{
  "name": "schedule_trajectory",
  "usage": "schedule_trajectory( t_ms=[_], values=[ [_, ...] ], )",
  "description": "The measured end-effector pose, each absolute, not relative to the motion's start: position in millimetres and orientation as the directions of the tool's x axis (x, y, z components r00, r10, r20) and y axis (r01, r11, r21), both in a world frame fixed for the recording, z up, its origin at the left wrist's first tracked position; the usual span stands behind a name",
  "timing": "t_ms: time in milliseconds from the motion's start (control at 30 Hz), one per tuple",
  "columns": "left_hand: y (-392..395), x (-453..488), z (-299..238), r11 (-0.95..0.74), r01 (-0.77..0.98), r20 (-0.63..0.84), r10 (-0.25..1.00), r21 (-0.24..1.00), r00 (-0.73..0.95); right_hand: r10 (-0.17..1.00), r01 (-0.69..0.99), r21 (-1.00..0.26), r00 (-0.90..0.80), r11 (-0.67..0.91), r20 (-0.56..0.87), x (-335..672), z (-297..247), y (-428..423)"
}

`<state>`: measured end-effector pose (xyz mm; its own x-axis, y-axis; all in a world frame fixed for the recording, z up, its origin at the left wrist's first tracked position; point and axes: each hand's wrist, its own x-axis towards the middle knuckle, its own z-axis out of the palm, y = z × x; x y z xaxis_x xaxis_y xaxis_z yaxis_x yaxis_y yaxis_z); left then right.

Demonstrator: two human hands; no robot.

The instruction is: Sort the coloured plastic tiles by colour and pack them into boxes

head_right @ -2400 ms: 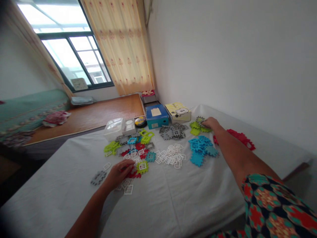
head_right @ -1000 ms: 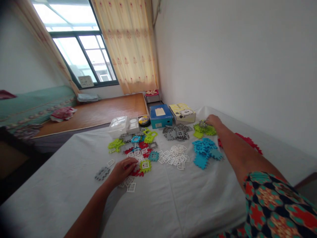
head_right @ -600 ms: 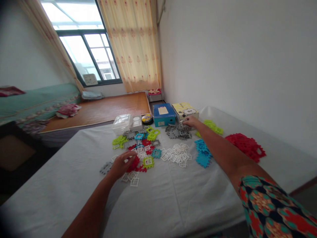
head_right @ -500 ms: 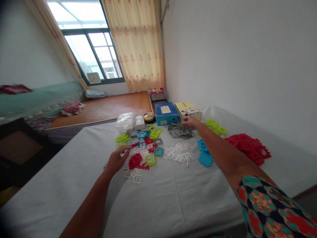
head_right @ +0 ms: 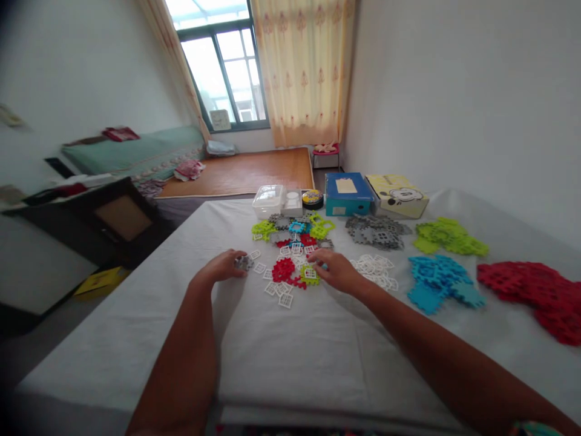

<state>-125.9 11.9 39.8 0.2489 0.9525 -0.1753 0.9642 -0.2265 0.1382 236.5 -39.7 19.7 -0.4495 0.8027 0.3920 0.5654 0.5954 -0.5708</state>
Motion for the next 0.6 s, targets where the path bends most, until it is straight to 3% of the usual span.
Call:
schedule_trajectory(
  t_ms=[100,167,233,333,467,600],
  values=[
    [13,-125,39,-0.229,0.954,-0.077,0.966,0.195,0.248,0.789,0.547,-0.568,-0.442,0.615,0.428,222,3,-50],
    [14,-119,40,-0.273,0.92,0.084,0.962,0.28,0.259,0.802,0.547,-0.587,-0.409,0.597,0.435,220,-2,-54],
    [12,-103,43,-0.399,0.825,0.247,0.914,0.4,0.322,0.833,0.545,-0.63,-0.359,0.553,0.421,221,-2,-56],
    [2,-59,46,-0.599,0.589,0.362,0.799,0.542,0.48,0.894,0.496,-0.744,-0.262,0.448,0.363,222,4,-56],
    [-20,-2,39,-0.738,0.441,0.418,0.662,0.511,0.622,0.943,0.234,-0.928,-0.232,0.291,0.237,222,3,-53],
    [-28,18,26,-0.767,0.427,0.433,0.629,0.478,0.645,0.95,0.133,-0.959,-0.224,0.252,0.218,232,-2,-42]
  ],
)
